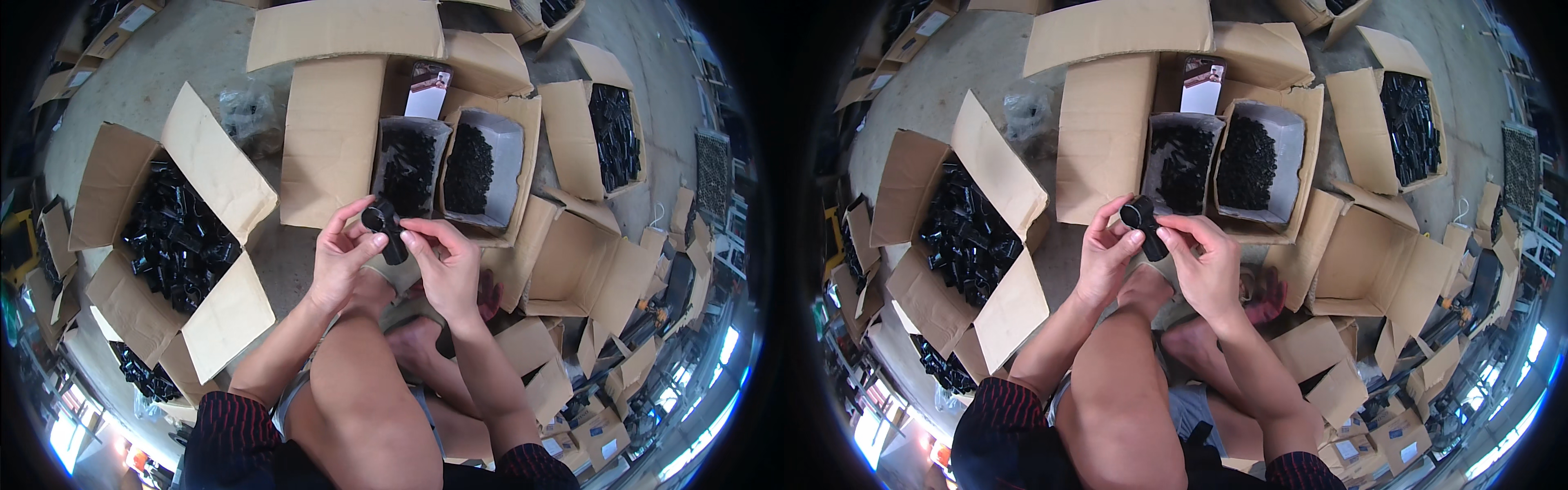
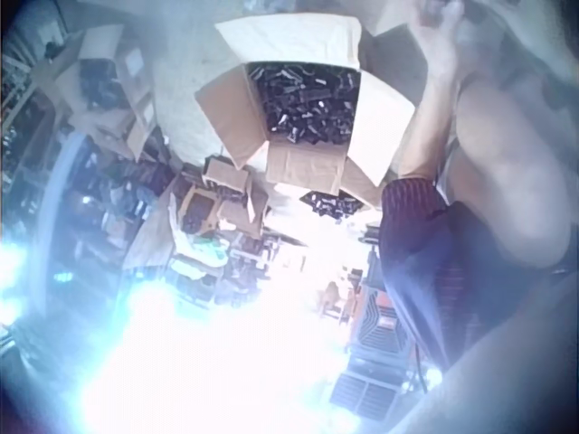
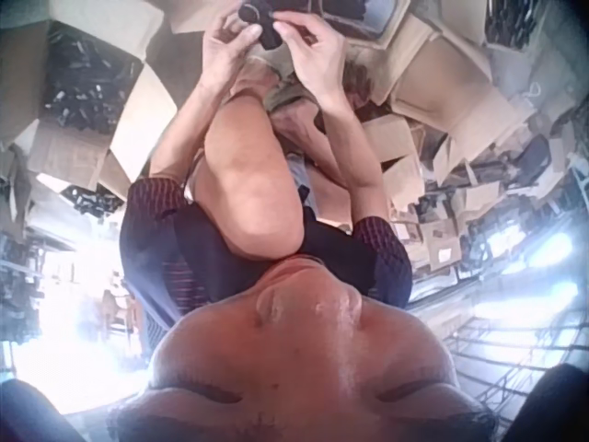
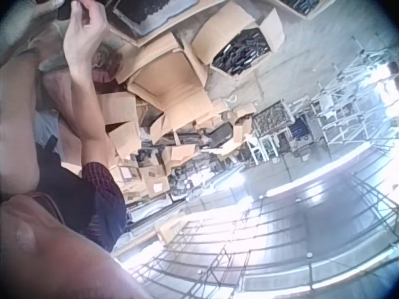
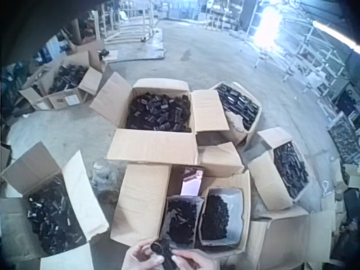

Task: The person assembles small black plastic components by hand, inserting a small pin or clip into each part and then placing the finished items into a cardboard box.

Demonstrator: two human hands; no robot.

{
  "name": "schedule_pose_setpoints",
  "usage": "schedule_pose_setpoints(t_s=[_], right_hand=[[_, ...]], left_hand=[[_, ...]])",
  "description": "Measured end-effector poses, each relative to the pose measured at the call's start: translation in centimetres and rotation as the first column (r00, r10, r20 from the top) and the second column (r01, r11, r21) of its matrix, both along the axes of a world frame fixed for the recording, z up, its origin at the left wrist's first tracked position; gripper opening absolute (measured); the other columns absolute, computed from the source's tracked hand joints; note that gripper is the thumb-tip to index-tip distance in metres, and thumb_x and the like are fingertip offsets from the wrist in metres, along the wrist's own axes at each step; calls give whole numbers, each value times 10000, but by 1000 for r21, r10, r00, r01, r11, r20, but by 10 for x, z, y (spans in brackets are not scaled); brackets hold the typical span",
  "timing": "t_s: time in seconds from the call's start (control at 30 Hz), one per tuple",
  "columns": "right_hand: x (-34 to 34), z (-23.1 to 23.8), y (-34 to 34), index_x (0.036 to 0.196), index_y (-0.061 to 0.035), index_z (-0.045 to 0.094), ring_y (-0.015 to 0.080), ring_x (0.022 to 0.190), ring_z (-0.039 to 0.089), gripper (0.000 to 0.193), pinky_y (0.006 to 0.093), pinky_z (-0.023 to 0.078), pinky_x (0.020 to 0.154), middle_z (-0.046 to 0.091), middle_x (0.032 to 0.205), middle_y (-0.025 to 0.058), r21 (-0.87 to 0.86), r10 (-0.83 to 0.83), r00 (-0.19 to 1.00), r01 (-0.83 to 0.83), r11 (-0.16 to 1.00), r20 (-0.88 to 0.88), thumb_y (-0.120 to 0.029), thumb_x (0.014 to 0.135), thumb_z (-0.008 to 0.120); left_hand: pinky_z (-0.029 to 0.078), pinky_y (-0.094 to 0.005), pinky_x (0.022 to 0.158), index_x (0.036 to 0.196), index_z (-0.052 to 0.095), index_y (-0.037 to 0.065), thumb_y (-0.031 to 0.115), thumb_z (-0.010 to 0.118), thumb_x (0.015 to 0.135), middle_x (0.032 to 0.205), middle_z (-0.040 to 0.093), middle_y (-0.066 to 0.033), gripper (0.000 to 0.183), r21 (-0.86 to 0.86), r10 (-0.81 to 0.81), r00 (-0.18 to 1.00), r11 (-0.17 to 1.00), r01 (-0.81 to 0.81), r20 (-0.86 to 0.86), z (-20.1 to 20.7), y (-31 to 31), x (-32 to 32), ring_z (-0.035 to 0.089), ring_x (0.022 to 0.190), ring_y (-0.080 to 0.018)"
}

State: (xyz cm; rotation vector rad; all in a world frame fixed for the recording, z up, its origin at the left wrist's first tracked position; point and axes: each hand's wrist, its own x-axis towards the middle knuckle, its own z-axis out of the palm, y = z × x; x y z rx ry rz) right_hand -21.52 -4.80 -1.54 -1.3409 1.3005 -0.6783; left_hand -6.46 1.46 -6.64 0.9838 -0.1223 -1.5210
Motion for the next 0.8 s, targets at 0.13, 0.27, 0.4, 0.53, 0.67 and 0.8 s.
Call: schedule_pose_setpoints(t_s=[0.13, 0.27, 0.4, 0.53, 0.67, 0.8], right_hand=[[3, -4, 8, 1040, -5, 759, 41, 760, 586, 133, 208, 463, 663, 735, 948, 29, 97, -157, 977, 144, 985, 142, -25, 909, 744], [-3, -8, 16, 1032, -13, 764, 24, 734, 537, 137, 193, 428, 646, 736, 967, 16, 80, -164, 978, 155, 985, 125, -3, 896, 753], [-5, -6, 18, 1040, -19, 767, 55, 764, 540, 150, 214, 434, 676, 740, 975, 40, 2, -120, 986, 121, 993, 117, -9, 890, 757], [-5, -7, 25, 1092, -20, 757, 96, 865, 590, 206, 235, 454, 717, 729, 1064, 85, -55, -97, 988, 104, 993, 121, -26, 886, 760], [-3, -19, 32, 1218, -19, 702, 144, 988, 639, 341, 248, 491, 780, 682, 1202, 114, -76, -56, 994, 64, 995, 95, -41, 883, 763], [0, -32, 34, 1326, 30, 609, 160, 1071, 645, 418, 271, 518, 888, 656, 1242, 120, 121, -138, 984, 125, 985, 109, -30, 927, 716]], left_hand=[[550, -246, 835, 1414, 545, 43, -105, 736, 862, 1149, 698, -86, 602, -75, -37, 990, 996, 48, 138, -1, 1, -3, 663, 933, -82], [554, -230, 802, 1377, 578, 21, -126, 752, 834, 1167, 683, -74, 589, -202, 3, 962, 978, 54, 274, 0, -1, 0, 659, 920, -84], [585, -334, 920, 1397, 534, 32, -119, 721, 858, 1240, 667, -164, 590, -248, -30, 950, 962, 112, 312, -6, 5, 4, 662, 1134, -210], [589, -324, 908, 1397, 540, 31, -119, 725, 855, 1228, 669, -156, 592, -266, -29, 914, 953, 148, 404, -7, 5, 3, 661, 1128, -205], [571, -267, 871, 1368, 610, 67, -56, 789, 828, 1162, 671, -61, 583, -12, -72, 879, 996, 88, 471, 12, -9, -6, 663, 1021, -124], [571, -277, 901, 1474, 500, 44, -62, 717, 888, 1200, 662, -125, 633, 162, -311, 830, 950, 265, 463, 34, -22, -3, 671, 1048, -148]])
